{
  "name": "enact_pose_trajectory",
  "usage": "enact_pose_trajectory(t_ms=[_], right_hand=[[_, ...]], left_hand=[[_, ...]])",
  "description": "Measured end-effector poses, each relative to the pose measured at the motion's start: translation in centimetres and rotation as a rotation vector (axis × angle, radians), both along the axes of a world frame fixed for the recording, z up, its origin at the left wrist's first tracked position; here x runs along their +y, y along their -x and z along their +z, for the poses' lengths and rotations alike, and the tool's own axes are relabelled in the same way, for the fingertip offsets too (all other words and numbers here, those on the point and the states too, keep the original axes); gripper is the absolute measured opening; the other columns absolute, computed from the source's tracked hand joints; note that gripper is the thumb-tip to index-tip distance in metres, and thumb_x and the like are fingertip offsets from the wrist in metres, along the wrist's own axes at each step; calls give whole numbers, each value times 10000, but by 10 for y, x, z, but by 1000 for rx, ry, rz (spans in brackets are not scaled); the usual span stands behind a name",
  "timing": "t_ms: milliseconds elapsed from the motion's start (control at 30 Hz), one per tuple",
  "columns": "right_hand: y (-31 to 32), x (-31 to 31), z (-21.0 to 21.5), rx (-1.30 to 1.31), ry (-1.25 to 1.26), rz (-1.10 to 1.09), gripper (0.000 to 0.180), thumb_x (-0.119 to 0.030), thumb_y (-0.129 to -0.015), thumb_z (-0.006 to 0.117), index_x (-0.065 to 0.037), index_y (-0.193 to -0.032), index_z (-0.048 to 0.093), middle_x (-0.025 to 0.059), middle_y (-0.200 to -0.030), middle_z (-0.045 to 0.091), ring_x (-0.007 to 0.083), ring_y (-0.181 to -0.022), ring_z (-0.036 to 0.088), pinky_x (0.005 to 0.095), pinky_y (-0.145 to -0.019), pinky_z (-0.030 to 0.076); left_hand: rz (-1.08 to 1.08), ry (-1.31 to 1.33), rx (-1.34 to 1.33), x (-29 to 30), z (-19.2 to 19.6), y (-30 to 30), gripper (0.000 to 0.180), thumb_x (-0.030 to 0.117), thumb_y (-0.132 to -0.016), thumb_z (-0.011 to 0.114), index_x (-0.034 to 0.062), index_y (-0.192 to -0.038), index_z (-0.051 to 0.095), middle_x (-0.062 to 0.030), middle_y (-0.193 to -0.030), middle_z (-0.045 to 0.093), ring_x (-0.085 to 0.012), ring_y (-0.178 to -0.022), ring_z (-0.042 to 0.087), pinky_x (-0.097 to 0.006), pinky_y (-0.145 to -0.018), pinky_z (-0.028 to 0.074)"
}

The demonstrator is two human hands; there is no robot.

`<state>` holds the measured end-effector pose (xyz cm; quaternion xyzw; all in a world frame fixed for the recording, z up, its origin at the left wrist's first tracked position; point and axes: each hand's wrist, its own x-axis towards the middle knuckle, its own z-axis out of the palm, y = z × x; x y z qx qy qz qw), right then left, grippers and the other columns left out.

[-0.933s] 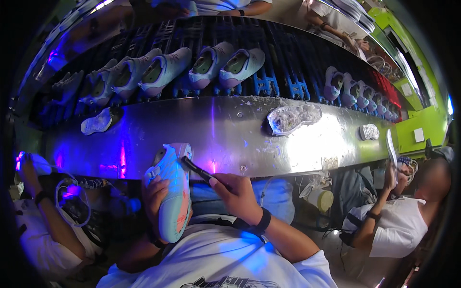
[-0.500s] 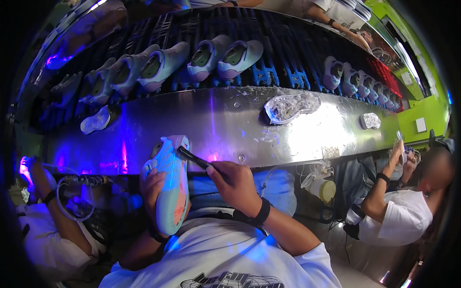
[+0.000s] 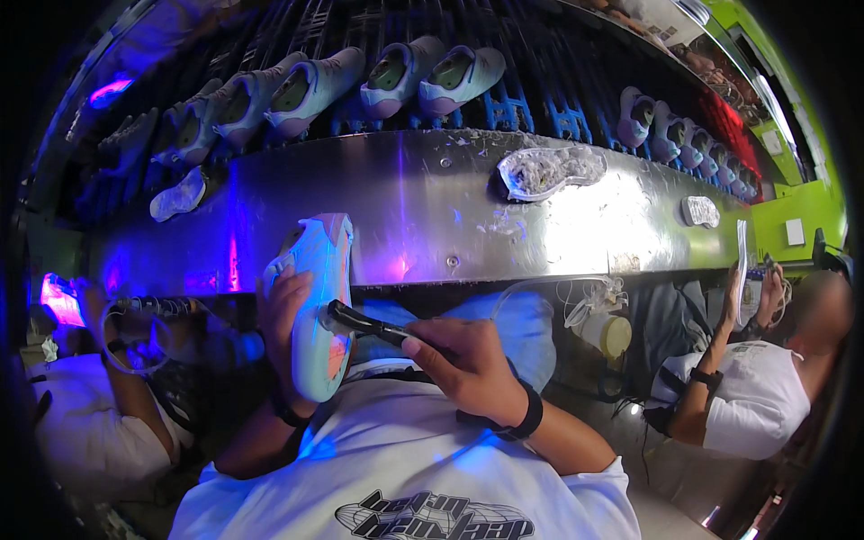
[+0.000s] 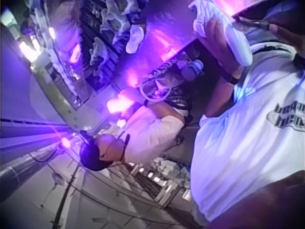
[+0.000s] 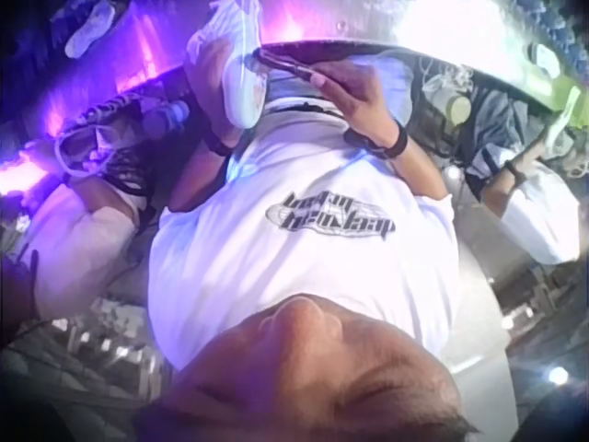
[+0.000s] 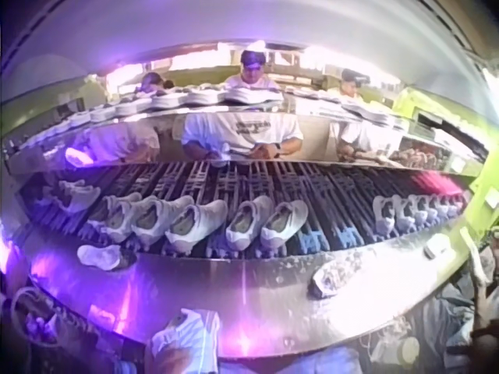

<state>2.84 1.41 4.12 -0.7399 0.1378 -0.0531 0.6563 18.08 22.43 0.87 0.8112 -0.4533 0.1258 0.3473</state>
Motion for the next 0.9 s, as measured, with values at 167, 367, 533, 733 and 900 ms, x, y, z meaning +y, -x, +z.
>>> enact_pose_trajectory(t_ms=[167, 367, 533, 733, 900], right_hand=[[7, 1, 9, -6, -72, -19, 230, -163, -989, 719, 54, -1062, 740, 149, -759, 660, 220, -643, 586, 349, -612, 454], [16, -2, 16, -128, 30, -23, 258, -157, -971, 685, 66, -1091, 735, 108, -726, 604, 186, -625, 556, 331, -582, 399], [24, -6, 20, -191, 114, -100, 277, -174, -951, 689, 66, -1082, 734, 107, -703, 589, 203, -601, 552, 332, -567, 396], [27, -16, 41, -186, 283, -183, 209, -104, -942, 702, 56, -1075, 724, 123, -708, 598, 215, -562, 545, 332, -535, 400], [24, -32, 64, -190, 479, -251, 190, -69, -909, 722, 38, -1067, 731, 100, -700, 601, 201, -542, 556, 313, -518, 417]], left_hand=[[67, -36, -34, -14, 8, 4, 602, 248, -851, 798, 44, -1352, 536, -175, -1366, 598, -415, -1314, 567, -607, -1191, 303], [107, -125, -89, -32, 28, 5, 655, 300, -875, 763, 40, -1415, 499, -170, -1390, 584, -383, -1346, 550, -612, -1230, 242], [93, -135, -53, -49, 47, 5, 667, 300, -868, 750, 33, -1424, 495, -180, -1390, 575, -387, -1341, 543, -621, -1227, 242], [135, -211, -33, -73, 59, 3, 651, 206, -854, 733, 27, -1429, 486, -186, -1382, 572, -405, -1321, 527, -625, -1209, 255], [87, -205, -30, -85, 68, -3, 718, 145, -806, 755, 27, -1452, 464, -189, -1378, 566, -418, -1318, 510, -628, -1198, 260]])
